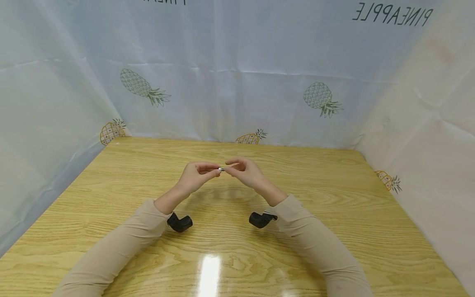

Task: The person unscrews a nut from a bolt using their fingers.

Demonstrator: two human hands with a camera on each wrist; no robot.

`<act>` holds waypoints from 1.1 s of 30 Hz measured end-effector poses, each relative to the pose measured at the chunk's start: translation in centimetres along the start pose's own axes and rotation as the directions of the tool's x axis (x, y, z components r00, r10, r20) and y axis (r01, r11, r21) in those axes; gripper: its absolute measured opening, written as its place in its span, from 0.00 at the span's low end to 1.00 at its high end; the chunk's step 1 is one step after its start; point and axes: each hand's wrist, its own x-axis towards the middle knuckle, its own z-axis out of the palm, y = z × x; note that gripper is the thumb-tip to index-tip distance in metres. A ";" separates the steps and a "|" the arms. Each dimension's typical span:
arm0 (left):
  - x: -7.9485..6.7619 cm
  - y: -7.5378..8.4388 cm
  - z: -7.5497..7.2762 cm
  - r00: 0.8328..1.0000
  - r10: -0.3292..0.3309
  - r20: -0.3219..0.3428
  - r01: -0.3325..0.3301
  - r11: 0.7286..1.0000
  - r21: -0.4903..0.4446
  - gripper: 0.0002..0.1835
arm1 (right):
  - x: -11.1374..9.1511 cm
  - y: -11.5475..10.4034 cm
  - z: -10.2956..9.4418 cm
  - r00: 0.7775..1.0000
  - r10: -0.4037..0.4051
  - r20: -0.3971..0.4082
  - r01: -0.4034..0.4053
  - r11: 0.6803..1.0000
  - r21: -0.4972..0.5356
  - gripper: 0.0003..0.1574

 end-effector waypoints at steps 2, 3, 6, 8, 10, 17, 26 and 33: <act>-0.1 0.0 0.0 1.000 0.000 0.000 0.000 1.000 0.005 0.15 | 0.1 0.0 0.0 0.999 0.037 0.005 -0.037 0.999 -0.007 0.28; 0.0 0.0 0.0 1.000 0.001 -0.001 -0.001 1.000 0.007 0.15 | 0.1 0.0 0.0 0.999 0.053 0.007 -0.053 0.999 -0.012 0.28; 0.4 -0.7 0.0 1.000 -0.011 0.000 0.011 1.000 0.009 0.15 | 0.1 -0.1 0.0 0.998 0.067 0.001 -0.067 0.997 -0.024 0.25; 0.9 -1.4 0.1 1.000 -0.018 -0.002 0.018 1.000 -0.003 0.16 | 0.0 -0.1 0.0 0.999 0.042 -0.010 -0.043 0.999 -0.029 0.21; 1.4 -2.2 0.1 1.000 -0.017 0.000 0.017 1.000 -0.015 0.16 | -0.1 -0.1 -0.1 1.000 0.011 -0.018 -0.012 1.000 -0.023 0.19; 1.8 -2.9 0.2 1.000 -0.003 -0.001 0.003 1.000 -0.031 0.16 | -0.1 0.0 -0.2 0.999 -0.023 -0.022 0.023 1.000 0.005 0.23; 1.7 -2.8 0.3 1.000 -0.011 -0.008 0.011 1.000 -0.016 0.15 | 0.1 -0.1 -0.2 0.999 0.037 0.019 -0.038 0.999 0.002 0.23; 1.7 -2.8 0.2 1.000 0.001 -0.012 -0.002 1.000 -0.031 0.14 | -0.1 -0.2 -0.1 0.999 -0.009 -0.030 0.009 1.000 -0.007 0.19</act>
